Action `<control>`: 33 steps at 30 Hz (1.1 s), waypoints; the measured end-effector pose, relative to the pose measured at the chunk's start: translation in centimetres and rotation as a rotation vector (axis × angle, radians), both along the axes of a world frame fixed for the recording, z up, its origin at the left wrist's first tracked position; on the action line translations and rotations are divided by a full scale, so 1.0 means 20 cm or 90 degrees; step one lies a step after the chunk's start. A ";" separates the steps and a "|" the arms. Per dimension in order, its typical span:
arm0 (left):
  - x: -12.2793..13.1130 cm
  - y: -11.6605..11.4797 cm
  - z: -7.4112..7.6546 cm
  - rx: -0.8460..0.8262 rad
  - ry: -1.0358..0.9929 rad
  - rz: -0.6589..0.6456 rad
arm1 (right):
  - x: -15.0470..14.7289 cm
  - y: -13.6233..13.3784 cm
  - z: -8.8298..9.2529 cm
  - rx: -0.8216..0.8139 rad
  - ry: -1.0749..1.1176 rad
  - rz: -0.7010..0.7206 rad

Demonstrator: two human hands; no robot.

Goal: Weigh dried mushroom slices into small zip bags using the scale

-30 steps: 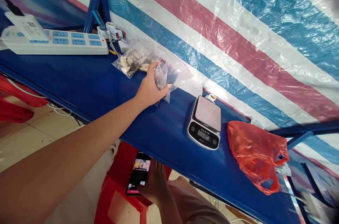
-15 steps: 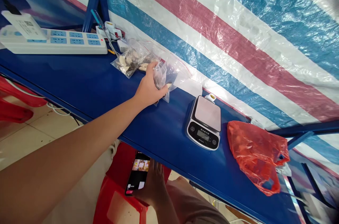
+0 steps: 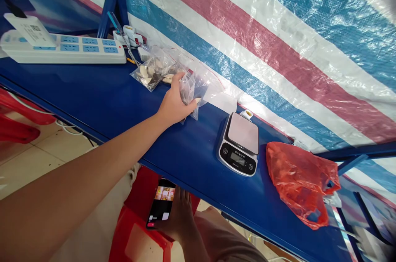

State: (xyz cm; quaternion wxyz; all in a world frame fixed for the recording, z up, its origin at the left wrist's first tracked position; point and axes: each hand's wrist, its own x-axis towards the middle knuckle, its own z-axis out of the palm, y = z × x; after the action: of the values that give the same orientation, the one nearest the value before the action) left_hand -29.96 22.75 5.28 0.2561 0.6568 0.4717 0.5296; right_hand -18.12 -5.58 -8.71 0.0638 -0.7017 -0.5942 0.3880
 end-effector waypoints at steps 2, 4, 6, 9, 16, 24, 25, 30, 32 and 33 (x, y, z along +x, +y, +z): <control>0.00 0.00 0.01 -0.009 0.003 -0.005 | 0.00 0.00 0.00 -0.020 -0.008 -0.001; 0.00 -0.01 0.01 -0.010 0.009 -0.004 | 0.00 0.00 0.01 -0.030 -0.013 0.011; 0.01 -0.01 0.01 -0.002 0.012 0.001 | 0.01 -0.01 0.02 -0.023 -0.013 0.028; 0.01 -0.01 0.01 -0.004 0.012 -0.001 | 0.01 -0.01 0.02 -0.004 -0.015 0.044; 0.01 -0.01 0.02 -0.014 0.019 0.001 | 0.01 -0.02 -0.02 -0.009 -0.019 0.029; 0.01 -0.01 0.03 -0.018 0.030 0.002 | 0.04 -0.03 -0.03 0.012 0.013 0.078; 0.01 -0.01 0.03 -0.015 0.028 0.003 | 0.04 -0.03 -0.03 0.010 0.007 0.071; 0.00 0.00 0.00 0.000 0.013 -0.005 | 0.03 -0.02 -0.03 0.035 -0.012 0.043; 0.00 0.00 0.00 0.003 0.015 -0.003 | 0.04 -0.02 -0.05 0.045 -0.021 0.039; 0.00 0.00 -0.01 0.004 0.018 -0.001 | 0.04 -0.02 -0.07 0.050 -0.024 0.037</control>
State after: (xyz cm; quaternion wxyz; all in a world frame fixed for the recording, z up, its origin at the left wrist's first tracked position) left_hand -29.92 22.80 5.17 0.2478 0.6655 0.4732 0.5214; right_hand -17.31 -5.92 -10.04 0.0692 -0.6884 -0.6300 0.3528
